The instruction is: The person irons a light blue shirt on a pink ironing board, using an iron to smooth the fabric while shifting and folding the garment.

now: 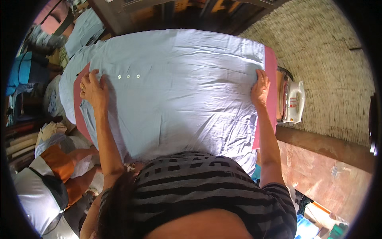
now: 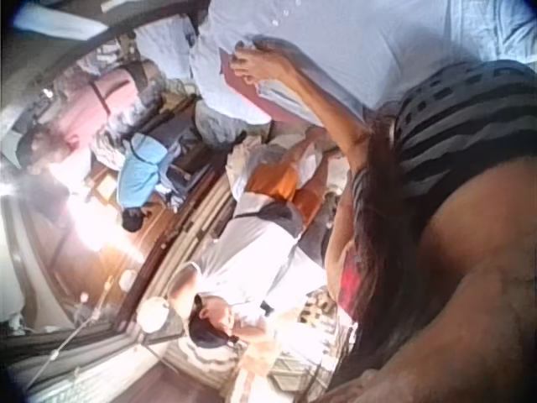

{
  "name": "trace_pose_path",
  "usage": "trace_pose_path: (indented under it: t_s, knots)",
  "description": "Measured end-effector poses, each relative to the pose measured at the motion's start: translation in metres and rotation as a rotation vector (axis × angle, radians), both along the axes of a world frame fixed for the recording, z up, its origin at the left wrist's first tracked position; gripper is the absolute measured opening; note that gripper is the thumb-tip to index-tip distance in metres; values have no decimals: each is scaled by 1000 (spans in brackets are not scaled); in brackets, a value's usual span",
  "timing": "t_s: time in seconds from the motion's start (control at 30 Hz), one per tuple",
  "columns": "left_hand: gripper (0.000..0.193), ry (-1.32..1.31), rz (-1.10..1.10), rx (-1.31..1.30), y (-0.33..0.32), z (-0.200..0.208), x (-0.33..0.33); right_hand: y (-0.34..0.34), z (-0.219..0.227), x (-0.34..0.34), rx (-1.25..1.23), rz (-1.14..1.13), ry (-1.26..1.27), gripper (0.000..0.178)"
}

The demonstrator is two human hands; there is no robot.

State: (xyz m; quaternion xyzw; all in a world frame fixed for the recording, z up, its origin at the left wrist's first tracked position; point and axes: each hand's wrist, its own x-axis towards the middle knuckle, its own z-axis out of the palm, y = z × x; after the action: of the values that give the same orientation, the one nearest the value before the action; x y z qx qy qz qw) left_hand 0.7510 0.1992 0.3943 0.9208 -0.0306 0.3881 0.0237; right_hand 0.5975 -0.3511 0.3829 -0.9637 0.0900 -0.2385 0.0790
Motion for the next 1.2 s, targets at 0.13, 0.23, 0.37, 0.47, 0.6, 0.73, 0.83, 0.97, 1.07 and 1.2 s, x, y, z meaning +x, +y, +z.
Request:
trace_pose_path:
  t_s: [0.13, 0.23, 0.37, 0.47, 0.6, 0.73, 0.83, 0.97, 1.07, 1.2]
  knots:
    - [51, 107, -22, -86, -32, -16, 17, -5, 1, 0, 8, 61, 7, 52]
    - [63, 337, 28, -263, 6, -23, 41, -12, -2, -3, 26, 78, 8, 46]
    - [43, 171, -37, -203, 20, -26, 61, -25, -7, -10, 6, 42, 20, 41]
    - [31, 292, -217, -370, 28, -27, 66, -33, -1, -18, -5, 43, 77, 42]
    - [26, 211, -185, -317, 33, -31, 54, -14, 15, -14, -47, -65, 204, 43]
    - [21, 216, -204, -187, 23, -25, 60, -26, 12, -18, -23, -89, 211, 43]
    - [20, 236, -209, -201, 32, -22, 59, -24, 12, -14, -11, -74, 182, 45]
    - [25, 112, 148, 63, 2, -10, 50, -18, 7, -14, -26, -60, 81, 46]
    - [26, -97, -508, -279, -103, 11, 39, -13, 8, -14, -7, -97, 132, 43]
    - [16, 440, -1226, -723, -333, 35, -85, -11, 9, -15, 9, -87, 109, 44]
